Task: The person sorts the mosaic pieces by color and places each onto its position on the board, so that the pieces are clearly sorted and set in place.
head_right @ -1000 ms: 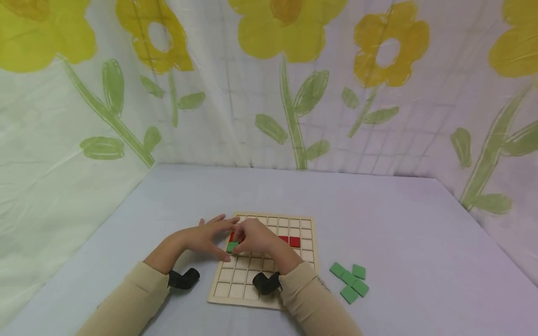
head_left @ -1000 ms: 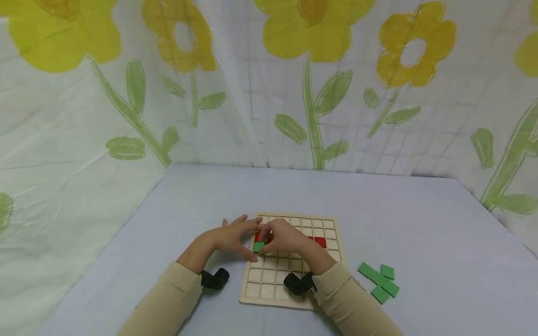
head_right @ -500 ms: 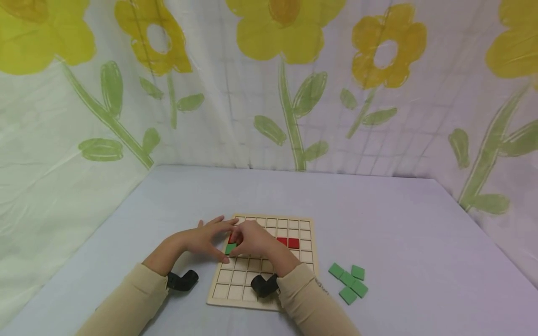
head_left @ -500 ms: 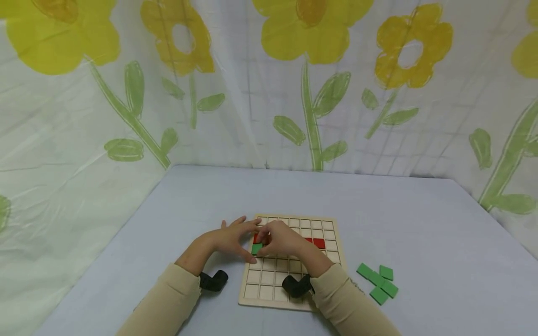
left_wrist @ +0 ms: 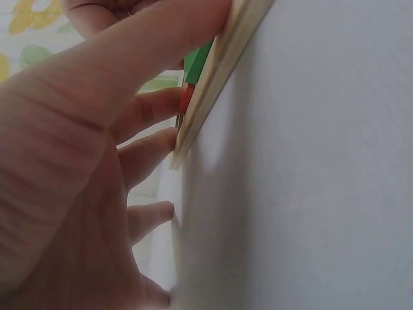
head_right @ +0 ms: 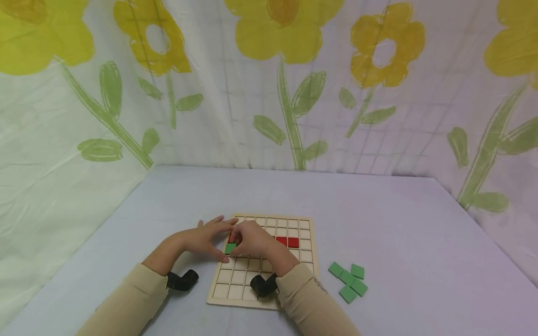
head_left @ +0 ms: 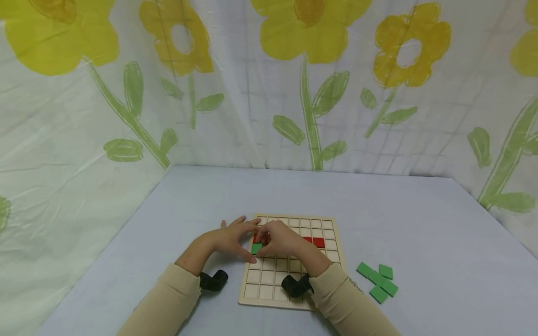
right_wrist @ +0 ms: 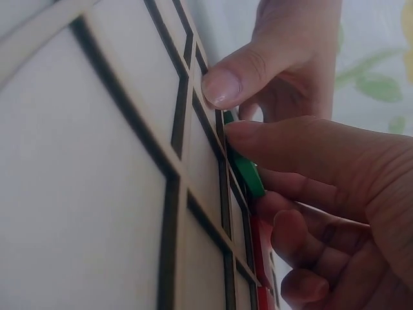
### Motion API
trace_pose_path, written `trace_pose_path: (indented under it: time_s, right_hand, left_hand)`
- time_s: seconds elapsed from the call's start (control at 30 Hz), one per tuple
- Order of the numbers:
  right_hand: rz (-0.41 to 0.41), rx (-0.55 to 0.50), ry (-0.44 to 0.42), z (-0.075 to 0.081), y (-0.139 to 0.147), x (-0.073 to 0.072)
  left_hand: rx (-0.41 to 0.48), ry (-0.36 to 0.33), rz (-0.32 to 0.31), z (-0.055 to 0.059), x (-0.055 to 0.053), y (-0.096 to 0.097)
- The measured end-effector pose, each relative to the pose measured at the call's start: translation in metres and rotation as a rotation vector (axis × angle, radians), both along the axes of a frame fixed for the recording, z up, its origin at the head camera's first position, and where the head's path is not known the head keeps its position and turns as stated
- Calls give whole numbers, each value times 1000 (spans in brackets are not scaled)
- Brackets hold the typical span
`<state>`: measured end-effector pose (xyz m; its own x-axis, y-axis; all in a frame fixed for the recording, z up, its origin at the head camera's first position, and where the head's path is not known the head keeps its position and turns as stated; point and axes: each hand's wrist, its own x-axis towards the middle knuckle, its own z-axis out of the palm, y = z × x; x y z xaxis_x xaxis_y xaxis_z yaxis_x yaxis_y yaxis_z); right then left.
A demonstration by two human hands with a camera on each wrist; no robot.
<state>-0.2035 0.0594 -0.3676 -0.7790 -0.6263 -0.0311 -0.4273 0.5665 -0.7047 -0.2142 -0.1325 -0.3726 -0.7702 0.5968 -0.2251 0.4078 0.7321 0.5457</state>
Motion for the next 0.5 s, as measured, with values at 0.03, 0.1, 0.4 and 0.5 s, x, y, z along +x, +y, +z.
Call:
trace_pose_path:
  time_s: [0.03, 0.1, 0.4, 0.5]
  right_hand:
    - [2, -2, 1, 0, 0, 0]
    - [4, -5, -2, -1, 0, -1]
    - [1, -17, -20, 7, 6, 0]
    - [12, -13, 9, 13, 11, -1]
  left_hand:
    - [0, 0, 0, 0, 0, 0]
    - [1, -2, 0, 0, 0, -1]
    - [-13, 1, 0, 0, -1, 0]
    - [-17, 5, 5, 0, -1, 0]
